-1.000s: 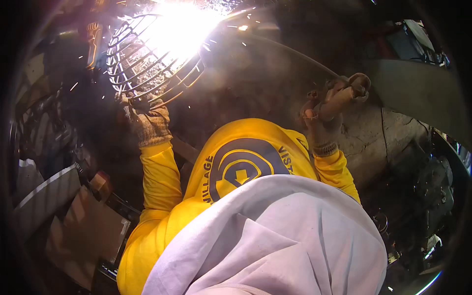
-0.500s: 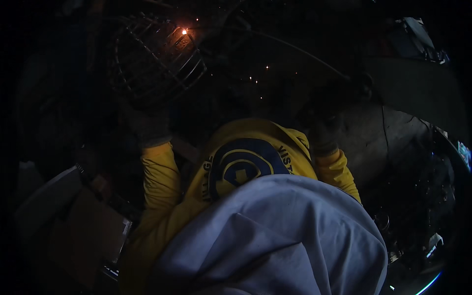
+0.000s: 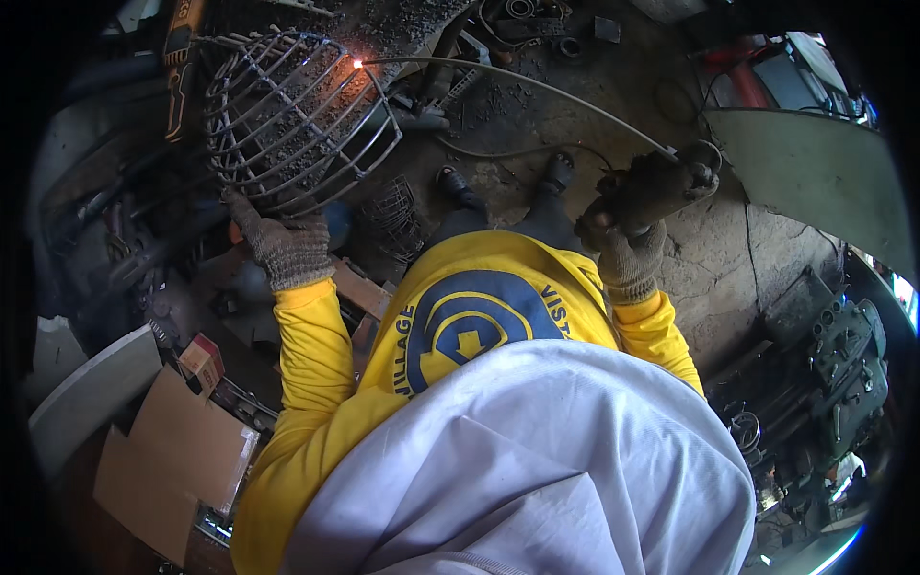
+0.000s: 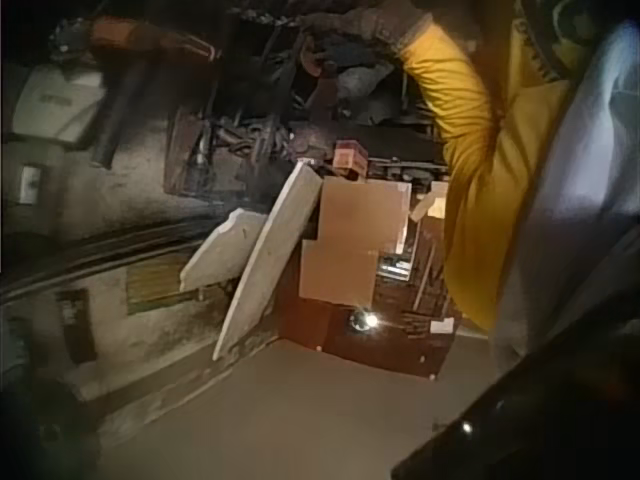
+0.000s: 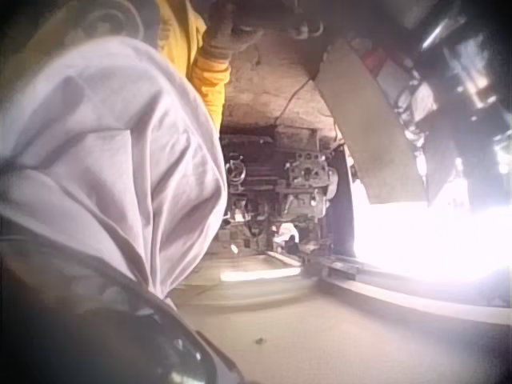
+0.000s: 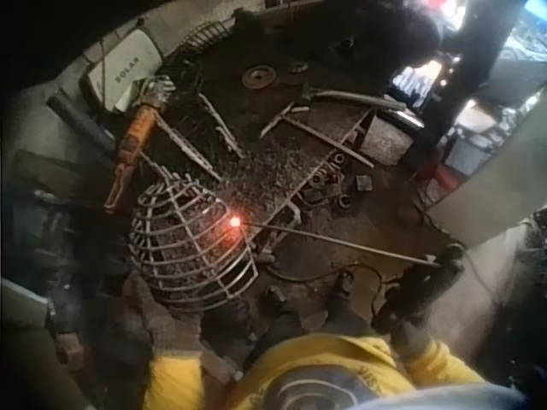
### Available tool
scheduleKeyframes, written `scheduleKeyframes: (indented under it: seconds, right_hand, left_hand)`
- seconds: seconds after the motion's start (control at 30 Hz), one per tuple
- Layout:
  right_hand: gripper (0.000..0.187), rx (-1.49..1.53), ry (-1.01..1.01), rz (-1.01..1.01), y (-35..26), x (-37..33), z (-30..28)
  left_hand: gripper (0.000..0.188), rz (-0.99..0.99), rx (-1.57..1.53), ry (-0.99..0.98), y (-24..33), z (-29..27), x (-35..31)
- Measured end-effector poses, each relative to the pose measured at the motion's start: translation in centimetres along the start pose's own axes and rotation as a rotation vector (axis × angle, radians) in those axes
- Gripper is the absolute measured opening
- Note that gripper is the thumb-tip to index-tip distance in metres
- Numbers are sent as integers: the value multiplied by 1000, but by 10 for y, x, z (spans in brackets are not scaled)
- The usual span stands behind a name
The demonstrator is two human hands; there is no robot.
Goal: The person uses a welding tool to join metal bars on a spherical cage structure. They rotate the cage by hand and apply the welder to various joints, causing bright flashes and sparks.
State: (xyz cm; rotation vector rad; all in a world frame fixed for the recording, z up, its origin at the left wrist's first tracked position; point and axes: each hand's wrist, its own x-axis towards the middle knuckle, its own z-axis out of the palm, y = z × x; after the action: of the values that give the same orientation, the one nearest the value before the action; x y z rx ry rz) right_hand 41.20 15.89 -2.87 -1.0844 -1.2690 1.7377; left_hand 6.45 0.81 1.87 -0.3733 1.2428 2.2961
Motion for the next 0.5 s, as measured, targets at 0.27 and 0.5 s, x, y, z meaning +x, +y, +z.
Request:
scheduleKeyframes:
  seconds: [0.27,0.5]
  right_hand:
    - [50,154,23,21,11,-2,-3]
    - [44,-60,-91,-60,-9,3,3]
  left_hand:
    - [21,-23,-96,183,0,-21,20]
    - [25,-77,-45,80,-1,-57,38]
